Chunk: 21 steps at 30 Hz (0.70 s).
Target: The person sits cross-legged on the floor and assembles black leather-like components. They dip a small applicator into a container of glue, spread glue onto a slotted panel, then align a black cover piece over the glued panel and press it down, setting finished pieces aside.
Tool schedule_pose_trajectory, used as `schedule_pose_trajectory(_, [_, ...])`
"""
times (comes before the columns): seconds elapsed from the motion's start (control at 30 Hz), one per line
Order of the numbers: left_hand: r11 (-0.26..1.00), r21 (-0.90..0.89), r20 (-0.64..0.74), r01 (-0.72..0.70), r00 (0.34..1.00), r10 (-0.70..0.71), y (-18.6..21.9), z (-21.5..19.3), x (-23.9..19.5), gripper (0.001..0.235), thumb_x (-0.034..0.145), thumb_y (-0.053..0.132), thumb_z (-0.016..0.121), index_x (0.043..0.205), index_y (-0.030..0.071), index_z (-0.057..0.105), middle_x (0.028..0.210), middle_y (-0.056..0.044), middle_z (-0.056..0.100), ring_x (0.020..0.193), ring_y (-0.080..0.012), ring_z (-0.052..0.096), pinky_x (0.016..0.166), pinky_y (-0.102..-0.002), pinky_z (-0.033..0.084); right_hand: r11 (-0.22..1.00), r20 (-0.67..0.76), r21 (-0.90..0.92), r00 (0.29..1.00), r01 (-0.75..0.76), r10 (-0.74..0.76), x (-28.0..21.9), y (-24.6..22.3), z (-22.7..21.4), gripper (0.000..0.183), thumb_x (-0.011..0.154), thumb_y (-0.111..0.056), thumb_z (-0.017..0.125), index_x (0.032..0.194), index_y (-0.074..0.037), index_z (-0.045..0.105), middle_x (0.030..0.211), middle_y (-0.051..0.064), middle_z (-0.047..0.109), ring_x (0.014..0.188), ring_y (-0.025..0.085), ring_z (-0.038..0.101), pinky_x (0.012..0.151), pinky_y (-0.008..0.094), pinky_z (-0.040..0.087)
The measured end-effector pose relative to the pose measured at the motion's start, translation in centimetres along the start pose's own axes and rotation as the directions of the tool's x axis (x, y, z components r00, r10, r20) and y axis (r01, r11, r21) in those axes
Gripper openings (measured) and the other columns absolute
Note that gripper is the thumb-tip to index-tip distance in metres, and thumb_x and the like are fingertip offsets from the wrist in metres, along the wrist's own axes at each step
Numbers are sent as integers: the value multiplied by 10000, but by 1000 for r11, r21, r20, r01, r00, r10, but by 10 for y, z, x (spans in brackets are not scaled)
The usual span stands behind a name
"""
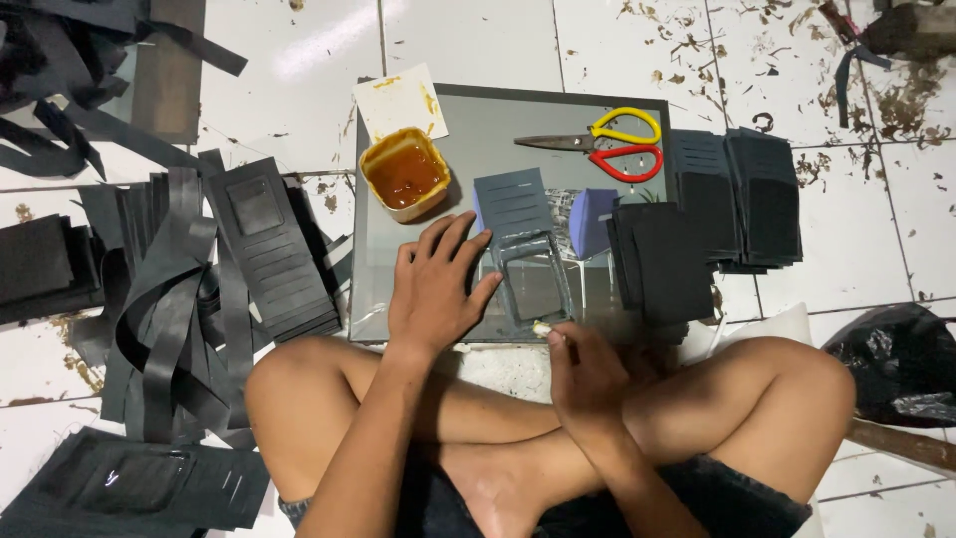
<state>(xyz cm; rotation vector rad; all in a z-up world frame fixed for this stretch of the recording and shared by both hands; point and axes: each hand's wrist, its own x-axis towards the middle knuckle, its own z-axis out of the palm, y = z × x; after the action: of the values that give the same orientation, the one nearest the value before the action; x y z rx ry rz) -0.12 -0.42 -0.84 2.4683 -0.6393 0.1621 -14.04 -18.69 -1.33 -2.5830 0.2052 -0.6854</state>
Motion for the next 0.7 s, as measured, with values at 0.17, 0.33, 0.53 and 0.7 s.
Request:
schedule_pose_trajectory(0.17, [999, -41, -31, 0, 1000, -1, 4, -5, 1, 483, 907, 435, 676, 1320, 186, 634, 1489, -31, 531, 1371, -250, 463, 984, -434, 384, 953, 290, 141, 932, -267, 218, 4, -29, -15, 127, 923, -254, 681, 982, -164, 749, 704, 16, 694, 658, 214, 641, 646, 343, 519])
schedule_pose_trajectory(0.33, [996, -85, -23, 24, 999, -26, 3, -6, 2, 498, 878, 396, 684, 1305, 144, 643, 1521, -37, 495, 1360, -246, 441, 1029, -428, 336, 884, 283, 325, 926, -336, 248, 17, -17, -22, 173, 915, -163, 629, 1032, -72, 718, 753, 36, 742, 623, 140, 672, 575, 261, 535])
schedule_pose_trajectory(0.53, [1000, -15, 42, 1, 999, 0, -3, 0, 0, 500, 930, 460, 670, 1370, 231, 607, 1497, -27, 525, 1406, -267, 438, 977, -448, 400, 918, 57, 155, 931, -365, 361, 73, -14, -20, 129, 941, -158, 749, 1066, -139, 771, 714, 128, 700, 636, 282, 665, 624, 396, 525])
schedule_pose_trajectory(0.7, [1000, -14, 63, 14, 998, -13, -1, -5, 1, 497, 925, 460, 659, 1363, 230, 611, 1498, -23, 525, 1404, -260, 436, 977, -443, 395, 990, -20, 141, 1000, -1, 4, 109, -2, 10, 81, 960, -120, 749, 1041, -110, 746, 798, 113, 709, 666, 295, 693, 603, 378, 544])
